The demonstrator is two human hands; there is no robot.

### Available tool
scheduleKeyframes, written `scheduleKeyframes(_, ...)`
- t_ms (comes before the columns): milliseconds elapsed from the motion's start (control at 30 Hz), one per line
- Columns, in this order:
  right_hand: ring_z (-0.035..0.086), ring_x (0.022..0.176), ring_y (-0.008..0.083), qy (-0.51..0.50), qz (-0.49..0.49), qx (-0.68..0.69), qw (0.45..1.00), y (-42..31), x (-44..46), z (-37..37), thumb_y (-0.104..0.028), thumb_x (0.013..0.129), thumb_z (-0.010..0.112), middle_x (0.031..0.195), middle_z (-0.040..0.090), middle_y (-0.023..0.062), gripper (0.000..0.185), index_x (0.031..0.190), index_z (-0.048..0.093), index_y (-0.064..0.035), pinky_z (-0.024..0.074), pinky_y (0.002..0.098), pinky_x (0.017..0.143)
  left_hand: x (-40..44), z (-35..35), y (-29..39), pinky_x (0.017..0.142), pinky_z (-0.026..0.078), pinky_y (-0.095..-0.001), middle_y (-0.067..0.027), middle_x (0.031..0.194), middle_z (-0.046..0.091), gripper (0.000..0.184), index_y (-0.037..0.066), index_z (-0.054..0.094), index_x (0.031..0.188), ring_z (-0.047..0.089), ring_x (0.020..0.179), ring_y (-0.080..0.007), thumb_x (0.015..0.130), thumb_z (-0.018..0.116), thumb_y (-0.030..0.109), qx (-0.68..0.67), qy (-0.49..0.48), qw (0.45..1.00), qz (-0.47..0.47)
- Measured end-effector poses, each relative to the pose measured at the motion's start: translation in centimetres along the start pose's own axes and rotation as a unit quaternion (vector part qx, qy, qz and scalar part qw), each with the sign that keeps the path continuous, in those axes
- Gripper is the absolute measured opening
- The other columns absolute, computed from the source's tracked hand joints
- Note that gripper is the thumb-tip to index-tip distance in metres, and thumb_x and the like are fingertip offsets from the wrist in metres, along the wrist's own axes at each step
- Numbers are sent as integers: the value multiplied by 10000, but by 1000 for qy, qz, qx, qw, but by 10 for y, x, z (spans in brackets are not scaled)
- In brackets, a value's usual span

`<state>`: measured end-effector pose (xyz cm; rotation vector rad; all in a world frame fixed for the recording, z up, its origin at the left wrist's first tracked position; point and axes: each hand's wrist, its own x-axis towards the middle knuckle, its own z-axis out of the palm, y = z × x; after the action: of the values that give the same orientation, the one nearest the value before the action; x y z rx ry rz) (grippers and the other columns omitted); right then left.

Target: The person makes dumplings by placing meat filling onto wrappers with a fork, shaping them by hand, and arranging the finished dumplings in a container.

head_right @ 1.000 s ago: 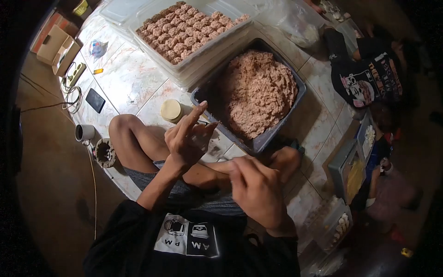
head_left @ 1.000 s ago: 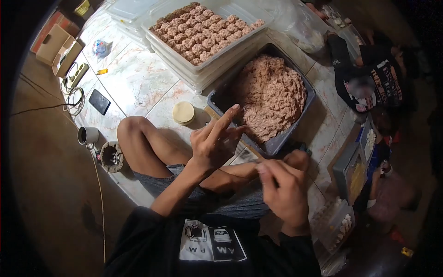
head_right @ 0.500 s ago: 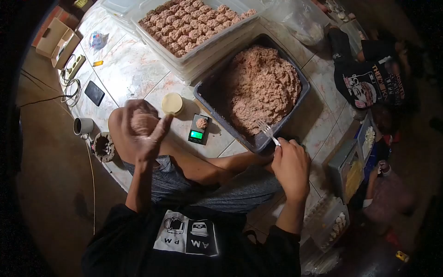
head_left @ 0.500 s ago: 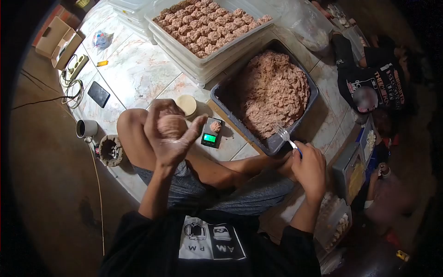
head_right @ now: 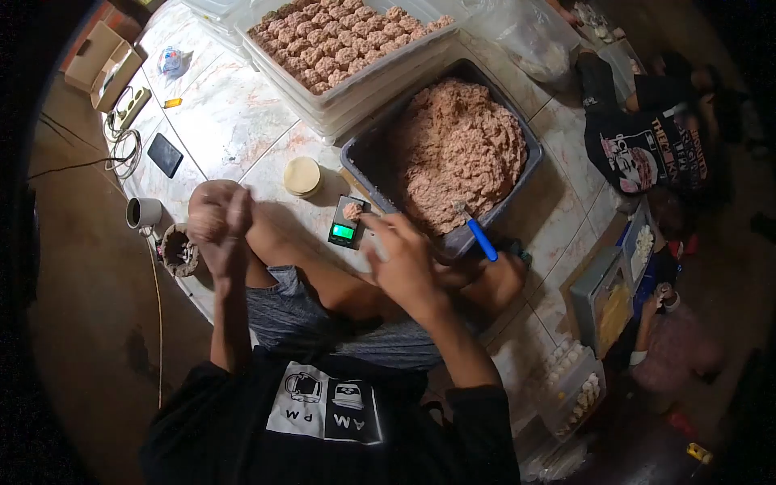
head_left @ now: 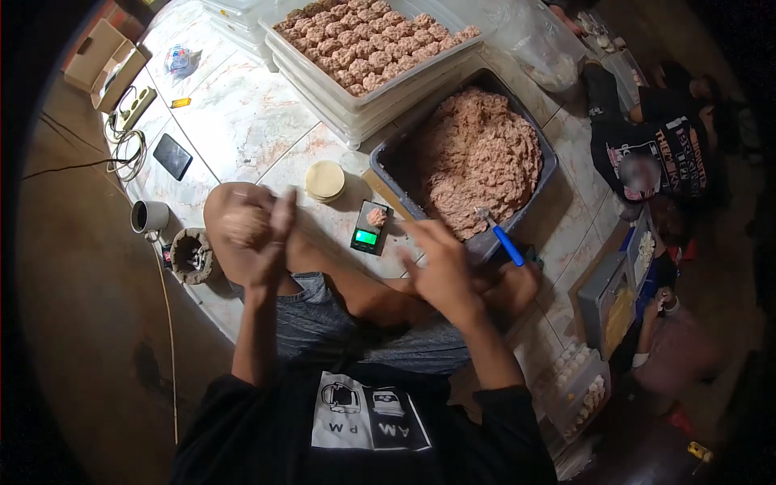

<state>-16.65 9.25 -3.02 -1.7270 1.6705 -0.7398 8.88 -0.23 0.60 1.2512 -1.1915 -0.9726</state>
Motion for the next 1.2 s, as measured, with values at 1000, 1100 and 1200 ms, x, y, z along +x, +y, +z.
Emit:
scheduleKeyframes(1000,583,564,171,-86,152,-238,955,29,438,-178,-706,1079,484,764,642,54,774,1166,783,3,502,402,545,-3,89,-180,952,543,-465,-185,1150,637,498,78,689,1196,625,1114,-402,713,778,-3,199,-446,869,84)
scheduleKeyframes(1100,557,539,181,-92,140,-223,960,25,432,-175,-746,1082,408,806,646,65,838,1257,763,-8,501,408,542,-11,90,-187,1025,531,-484,-191,1243,628,579,107,711,1270,604,1205,-404,705,783,4,255,-464,844,81)
scheduleKeyframes(1200,633,619,197,-45,1,-302,952,41,431,-180,-621,1080,527,990,725,117,679,1305,752,-21,510,409,574,-14,91,-197,1074,506,-479,-173,1333,596,731,142,685,1403,557,1270,-413,691,789,15,330,-481,797,160)
